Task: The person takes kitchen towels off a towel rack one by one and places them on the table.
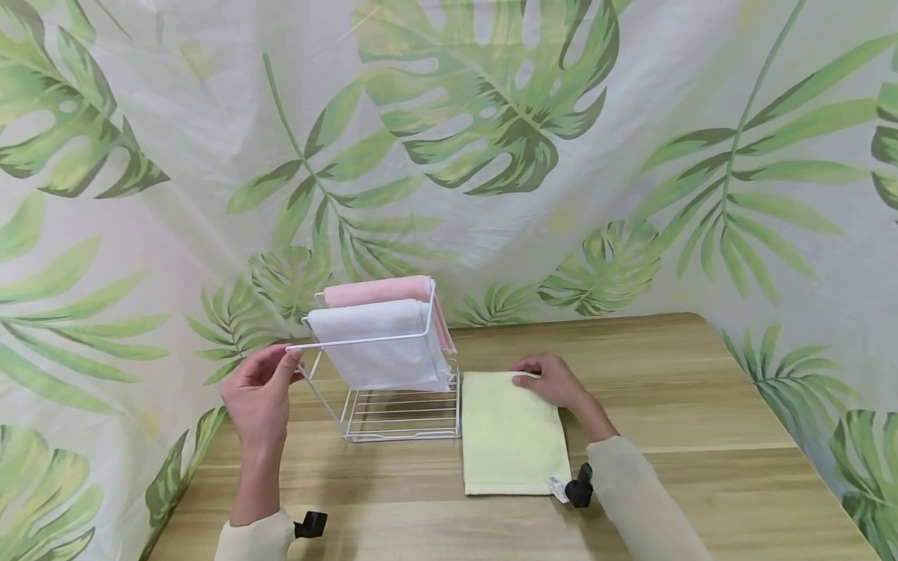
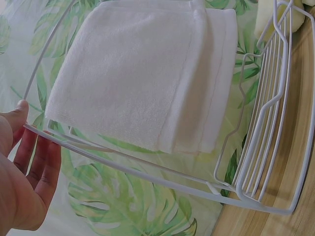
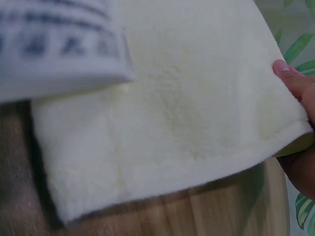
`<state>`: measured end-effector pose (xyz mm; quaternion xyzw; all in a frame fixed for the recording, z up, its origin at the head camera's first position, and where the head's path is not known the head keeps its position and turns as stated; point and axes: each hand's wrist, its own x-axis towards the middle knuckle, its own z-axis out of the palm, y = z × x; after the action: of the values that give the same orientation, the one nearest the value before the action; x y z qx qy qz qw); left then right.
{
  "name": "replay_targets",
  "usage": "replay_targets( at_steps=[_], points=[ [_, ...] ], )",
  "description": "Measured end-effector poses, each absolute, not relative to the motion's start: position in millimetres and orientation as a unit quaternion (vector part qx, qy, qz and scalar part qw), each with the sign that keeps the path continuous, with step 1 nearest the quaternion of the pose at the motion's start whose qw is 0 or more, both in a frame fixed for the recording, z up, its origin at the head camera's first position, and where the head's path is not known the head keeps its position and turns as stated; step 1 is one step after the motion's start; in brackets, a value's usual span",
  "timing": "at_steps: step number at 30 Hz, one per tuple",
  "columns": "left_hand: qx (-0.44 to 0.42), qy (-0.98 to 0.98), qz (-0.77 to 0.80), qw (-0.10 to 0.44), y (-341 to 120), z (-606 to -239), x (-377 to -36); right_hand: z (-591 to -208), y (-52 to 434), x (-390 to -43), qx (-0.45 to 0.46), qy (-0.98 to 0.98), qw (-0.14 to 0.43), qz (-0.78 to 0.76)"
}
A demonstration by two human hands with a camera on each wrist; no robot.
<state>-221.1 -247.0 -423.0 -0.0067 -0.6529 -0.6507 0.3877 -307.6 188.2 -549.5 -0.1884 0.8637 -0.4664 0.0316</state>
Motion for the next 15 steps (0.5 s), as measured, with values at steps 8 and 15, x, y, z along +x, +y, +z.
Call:
replay_targets(
  at_steps=[8,15],
  points=[
    [-0.002,-0.657,-0.649,0.385,-247.5,-423.1,-220.7,-560.3,185.7,-308.5,-0.173,0.873,0.028,-0.454],
    [-0.004,-0.656,-0.65,0.385,-247.7,-423.1,-220.6,-562.9,183.9,-309.3,-0.168,0.876,0.031,-0.451]
  ],
)
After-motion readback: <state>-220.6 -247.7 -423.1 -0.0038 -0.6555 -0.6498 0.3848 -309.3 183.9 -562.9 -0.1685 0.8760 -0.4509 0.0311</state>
